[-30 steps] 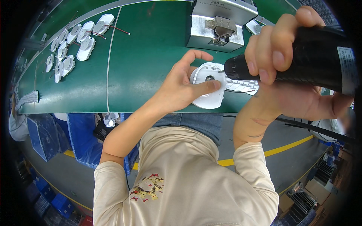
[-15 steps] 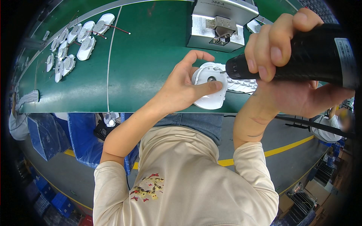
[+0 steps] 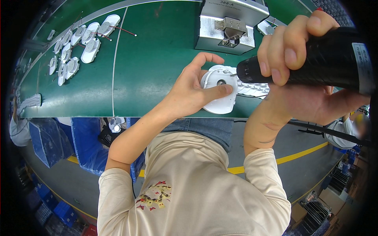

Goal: Assembling LED lighting components using an electric screwdriver on a factory production line.

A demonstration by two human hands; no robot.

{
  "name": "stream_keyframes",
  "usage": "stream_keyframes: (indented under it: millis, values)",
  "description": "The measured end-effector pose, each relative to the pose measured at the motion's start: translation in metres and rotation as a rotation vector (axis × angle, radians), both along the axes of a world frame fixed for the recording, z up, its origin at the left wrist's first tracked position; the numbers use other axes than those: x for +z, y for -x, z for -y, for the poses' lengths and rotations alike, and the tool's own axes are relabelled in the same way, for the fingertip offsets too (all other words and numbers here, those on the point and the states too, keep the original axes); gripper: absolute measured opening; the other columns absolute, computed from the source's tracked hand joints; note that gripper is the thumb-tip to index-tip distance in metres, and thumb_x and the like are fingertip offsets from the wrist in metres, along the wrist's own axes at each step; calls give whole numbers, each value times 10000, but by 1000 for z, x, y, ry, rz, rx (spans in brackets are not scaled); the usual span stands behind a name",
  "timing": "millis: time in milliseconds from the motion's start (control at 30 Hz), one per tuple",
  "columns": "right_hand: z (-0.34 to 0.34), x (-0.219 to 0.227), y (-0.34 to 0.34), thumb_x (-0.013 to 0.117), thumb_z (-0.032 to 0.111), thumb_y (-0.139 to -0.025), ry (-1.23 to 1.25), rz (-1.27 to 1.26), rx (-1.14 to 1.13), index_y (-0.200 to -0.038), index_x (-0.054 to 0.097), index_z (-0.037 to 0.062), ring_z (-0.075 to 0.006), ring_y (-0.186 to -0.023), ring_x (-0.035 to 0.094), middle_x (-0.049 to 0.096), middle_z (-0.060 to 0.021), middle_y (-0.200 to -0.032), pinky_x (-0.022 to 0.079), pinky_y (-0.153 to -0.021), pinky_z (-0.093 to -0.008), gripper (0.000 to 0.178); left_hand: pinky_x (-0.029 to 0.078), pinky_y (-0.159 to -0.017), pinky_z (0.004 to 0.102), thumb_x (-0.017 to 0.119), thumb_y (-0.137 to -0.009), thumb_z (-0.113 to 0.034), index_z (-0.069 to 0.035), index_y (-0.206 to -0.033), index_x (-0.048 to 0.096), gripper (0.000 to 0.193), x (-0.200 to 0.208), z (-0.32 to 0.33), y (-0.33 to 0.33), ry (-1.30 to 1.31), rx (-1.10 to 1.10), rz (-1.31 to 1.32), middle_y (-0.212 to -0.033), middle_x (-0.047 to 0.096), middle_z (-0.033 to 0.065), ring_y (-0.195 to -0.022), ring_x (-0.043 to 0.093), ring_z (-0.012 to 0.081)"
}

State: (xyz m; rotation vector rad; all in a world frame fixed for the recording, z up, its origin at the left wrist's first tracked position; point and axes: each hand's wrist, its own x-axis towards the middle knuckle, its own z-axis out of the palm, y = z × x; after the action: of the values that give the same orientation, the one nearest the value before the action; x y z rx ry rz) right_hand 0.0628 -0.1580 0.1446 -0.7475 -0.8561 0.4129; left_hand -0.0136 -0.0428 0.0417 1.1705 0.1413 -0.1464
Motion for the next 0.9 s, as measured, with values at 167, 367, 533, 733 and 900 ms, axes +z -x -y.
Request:
stream_keyframes:
  millis: [167,367,533,733,900]
  values:
    - [5,1,-1,384,540,-925,-3,10,4,-1183,357,40,-285,-503,535,543,-174,-690,446,-537,-409,563,500,-694,254,692,-791,-10,-42,-1223,388,530,-1,0,0,-9,-10,-6,-897,657,107,-801,624,125]
    - [12,1,-6,379,533,-929,-3,21,6,-1181,358,42,-285,-502,535,542,-174,-689,446,-537,-410,553,510,-659,273,709,-784,-27,-47,-1197,382,527,-6,1,-1,-27,3,4,-875,660,105,-774,632,131]
    - [8,2,-4,374,527,-932,-3,34,3,-1180,358,43,-285,-502,534,541,-174,-688,446,-537,-411,544,511,-670,275,712,-784,-39,-44,-1213,378,544,-5,5,1,1,6,-1,-884,639,97,-789,623,130]
    - [11,5,1,369,520,-936,-7,54,10,-1179,359,45,-286,-501,533,540,-173,-687,445,-538,-412,534,504,-722,269,765,-724,-32,-52,-1247,385,647,-6,0,4,22,-28,-20,-946,647,93,-834,618,133]
    - [23,8,3,365,515,-939,-10,69,10,-1177,359,46,-286,-500,533,539,-173,-686,445,-538,-412,526,517,-728,269,802,-677,-30,-55,-1231,406,681,-2,1,5,-31,-18,-11,-957,654,103,-852,634,141]
